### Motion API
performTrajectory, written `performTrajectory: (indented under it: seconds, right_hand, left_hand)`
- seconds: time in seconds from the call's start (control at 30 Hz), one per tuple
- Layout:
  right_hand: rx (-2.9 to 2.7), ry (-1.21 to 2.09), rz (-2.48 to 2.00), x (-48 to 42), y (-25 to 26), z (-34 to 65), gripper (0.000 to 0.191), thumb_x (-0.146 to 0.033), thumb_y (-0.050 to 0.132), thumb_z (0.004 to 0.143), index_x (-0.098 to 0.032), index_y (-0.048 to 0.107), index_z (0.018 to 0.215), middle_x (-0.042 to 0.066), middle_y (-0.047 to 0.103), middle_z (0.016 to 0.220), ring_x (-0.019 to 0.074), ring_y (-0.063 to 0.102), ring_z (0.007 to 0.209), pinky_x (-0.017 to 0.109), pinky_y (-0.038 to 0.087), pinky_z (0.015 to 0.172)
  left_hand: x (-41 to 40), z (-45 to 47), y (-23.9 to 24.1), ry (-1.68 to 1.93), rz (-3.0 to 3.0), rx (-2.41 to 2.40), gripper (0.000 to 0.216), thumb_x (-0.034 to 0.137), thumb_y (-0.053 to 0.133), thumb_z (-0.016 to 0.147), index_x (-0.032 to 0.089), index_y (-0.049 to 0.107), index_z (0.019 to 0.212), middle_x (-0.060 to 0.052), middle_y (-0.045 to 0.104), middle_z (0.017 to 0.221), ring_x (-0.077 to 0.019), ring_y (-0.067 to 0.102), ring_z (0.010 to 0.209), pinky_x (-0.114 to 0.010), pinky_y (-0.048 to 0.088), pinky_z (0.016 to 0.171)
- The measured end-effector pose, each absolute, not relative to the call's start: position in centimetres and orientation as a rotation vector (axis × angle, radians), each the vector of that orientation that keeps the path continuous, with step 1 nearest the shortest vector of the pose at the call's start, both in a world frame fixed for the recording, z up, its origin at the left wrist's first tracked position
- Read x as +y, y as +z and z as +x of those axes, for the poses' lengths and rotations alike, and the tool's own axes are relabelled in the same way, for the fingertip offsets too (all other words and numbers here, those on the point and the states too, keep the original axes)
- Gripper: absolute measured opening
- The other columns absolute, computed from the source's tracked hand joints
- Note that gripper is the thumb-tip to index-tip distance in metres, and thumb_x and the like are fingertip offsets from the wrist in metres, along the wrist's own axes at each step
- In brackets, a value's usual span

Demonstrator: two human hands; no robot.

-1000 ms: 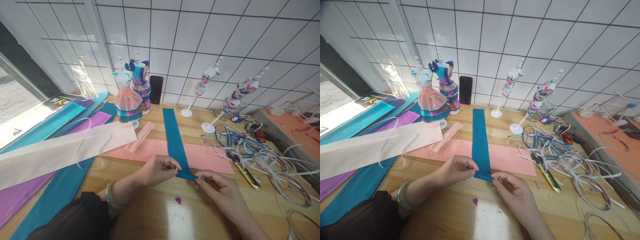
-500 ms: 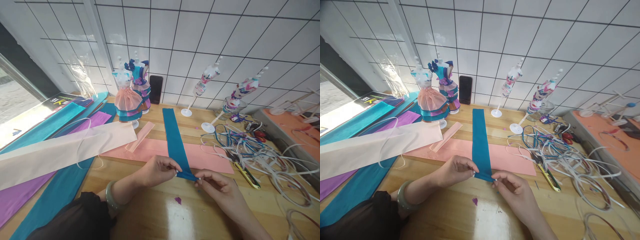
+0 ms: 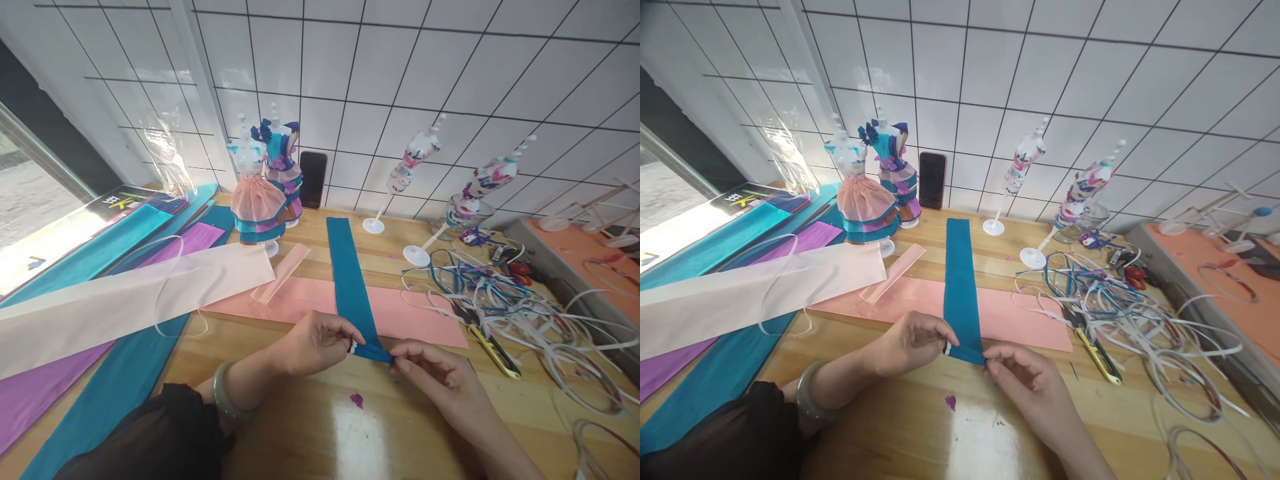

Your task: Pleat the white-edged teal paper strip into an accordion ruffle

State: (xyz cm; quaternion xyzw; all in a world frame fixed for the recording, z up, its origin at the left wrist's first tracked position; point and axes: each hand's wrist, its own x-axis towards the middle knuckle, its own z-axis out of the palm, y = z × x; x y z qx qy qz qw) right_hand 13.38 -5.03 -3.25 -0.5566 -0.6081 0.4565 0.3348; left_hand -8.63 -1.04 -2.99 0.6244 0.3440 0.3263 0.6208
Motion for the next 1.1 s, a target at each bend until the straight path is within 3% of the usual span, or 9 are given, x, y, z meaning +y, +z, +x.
performTrajectory:
  seconds: [0.13,0.23,0.43,0.73,0.93,1.1]
  right_hand:
    - [-1.646,1.126,-1.462,-4.8,-3.1,13.0,0.020,-0.039,0.059,0.077,-0.020,0.065,0.073,0.003,0.064,0.069,0.0161,0.059,0.067,0.025,0.050,0.064]
    - [-1.651,1.107,-1.445,-4.8,-3.0,12.7,0.018,-0.037,0.060,0.076,-0.020,0.064,0.073,0.003,0.064,0.072,0.0162,0.060,0.070,0.025,0.051,0.067]
    - [-1.619,1.078,-1.411,-5.0,-3.2,12.3,0.013,-0.032,0.061,0.076,-0.021,0.060,0.072,0.004,0.064,0.081,0.0181,0.060,0.082,0.026,0.050,0.075]
    - [-1.740,0.977,-1.384,-5.1,-3.7,12.0,0.023,-0.031,0.060,0.077,-0.023,0.059,0.099,0.008,0.062,0.103,0.0218,0.058,0.097,0.033,0.050,0.080]
    - [-1.922,0.872,-1.302,-4.9,-3.4,11.9,0.018,-0.028,0.056,0.081,-0.025,0.063,0.097,0.007,0.063,0.096,0.0200,0.060,0.092,0.032,0.048,0.081]
    - [-1.976,0.801,-1.342,-4.8,-3.4,12.1,0.012,-0.030,0.053,0.083,-0.023,0.063,0.086,0.006,0.062,0.087,0.0203,0.060,0.086,0.029,0.049,0.070]
  left_hand:
    - [-1.1,-8.9,-2.7,0.728,1.510,0.759,0.020,0.024,0.052,0.080,0.012,0.066,0.088,-0.006,0.067,0.082,-0.0141,0.059,0.075,-0.023,0.045,0.068]
    - [-1.1,-8.6,-2.9,0.772,1.598,0.806,0.021,0.031,0.059,0.077,0.011,0.066,0.080,-0.007,0.068,0.081,-0.0154,0.061,0.076,-0.024,0.046,0.070]
    - [-0.9,-7.9,-3.9,0.908,1.801,0.836,0.012,0.025,0.060,0.075,0.014,0.065,0.073,-0.006,0.069,0.077,-0.0137,0.062,0.072,-0.023,0.047,0.069]
    - [-1.2,-7.8,-4.3,1.025,2.158,0.774,0.010,0.020,0.051,0.082,0.016,0.059,0.080,-0.005,0.067,0.077,-0.0134,0.061,0.077,-0.025,0.045,0.073]
    - [-1.4,-7.8,-4.3,1.009,2.253,0.721,0.011,0.017,0.050,0.081,0.015,0.060,0.084,-0.006,0.066,0.079,-0.0144,0.060,0.080,-0.025,0.045,0.074]
    - [-1.2,-7.8,-4.2,0.988,2.267,0.712,0.014,0.018,0.049,0.082,0.014,0.062,0.086,-0.007,0.066,0.077,-0.0148,0.059,0.080,-0.025,0.045,0.074]
